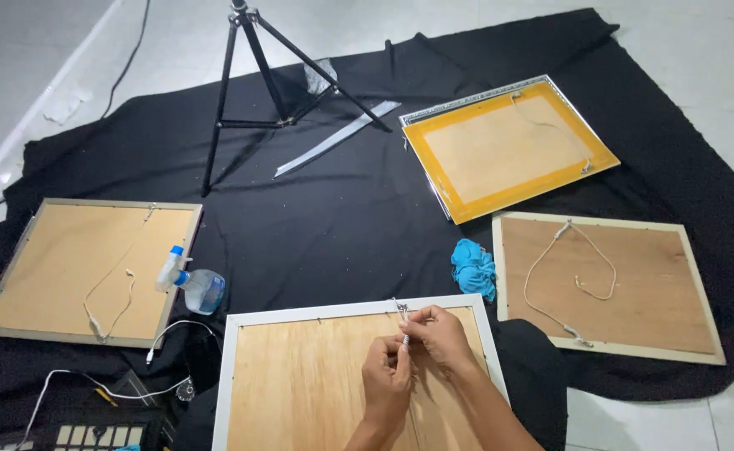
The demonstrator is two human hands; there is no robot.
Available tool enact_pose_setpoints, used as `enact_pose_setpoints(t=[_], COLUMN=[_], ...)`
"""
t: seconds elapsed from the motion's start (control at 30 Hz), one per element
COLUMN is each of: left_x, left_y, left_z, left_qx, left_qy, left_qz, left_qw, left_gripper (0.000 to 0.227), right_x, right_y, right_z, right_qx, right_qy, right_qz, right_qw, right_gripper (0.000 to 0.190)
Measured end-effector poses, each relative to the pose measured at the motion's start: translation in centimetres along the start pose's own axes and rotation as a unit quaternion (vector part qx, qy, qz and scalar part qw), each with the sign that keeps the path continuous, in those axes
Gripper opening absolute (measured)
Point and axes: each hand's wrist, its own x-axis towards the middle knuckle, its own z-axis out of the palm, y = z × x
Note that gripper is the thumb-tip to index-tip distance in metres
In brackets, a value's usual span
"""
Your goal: Attaching and tying a hanging wire to the back of a picture frame.
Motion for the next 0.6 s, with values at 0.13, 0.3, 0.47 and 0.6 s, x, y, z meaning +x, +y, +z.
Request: enact_pose_setpoints(t=[0.13, 0.3, 0.47, 0.6], left_x=[0.2, 0.1, 0.1, 0.2], left_y=[-0.5, -0.2, -0.3, -0.4], left_z=[-0.2, -0.1, -0.1, -0.3], left_qx=[0.011, -0.006, 0.022, 0.059], left_qy=[-0.002, 0.003, 0.005, 0.014], left_qz=[0.032, -0.030, 0.003, -0.002], left_qw=[0.999, 1.000, 1.000, 0.998], left_gripper=[0.004, 0.003, 0.007, 0.009], right_x=[-0.5, -0.3, -0.3, -0.7], right_y=[0.0, -0.1, 0.1, -1.3], right_z=[0.0, -0.1, 0.4, 0.6], right_qx=[0.067, 0.079, 0.033, -0.046], right_qy=[0.004, 0.025, 0.033, 0.006], right_qz=[0.007, 0.051, 0.022, 0.026], right_qw=[0.998, 0.995, 0.999, 0.999], right_gripper=[0.014, 0.019, 0.016, 0.012])
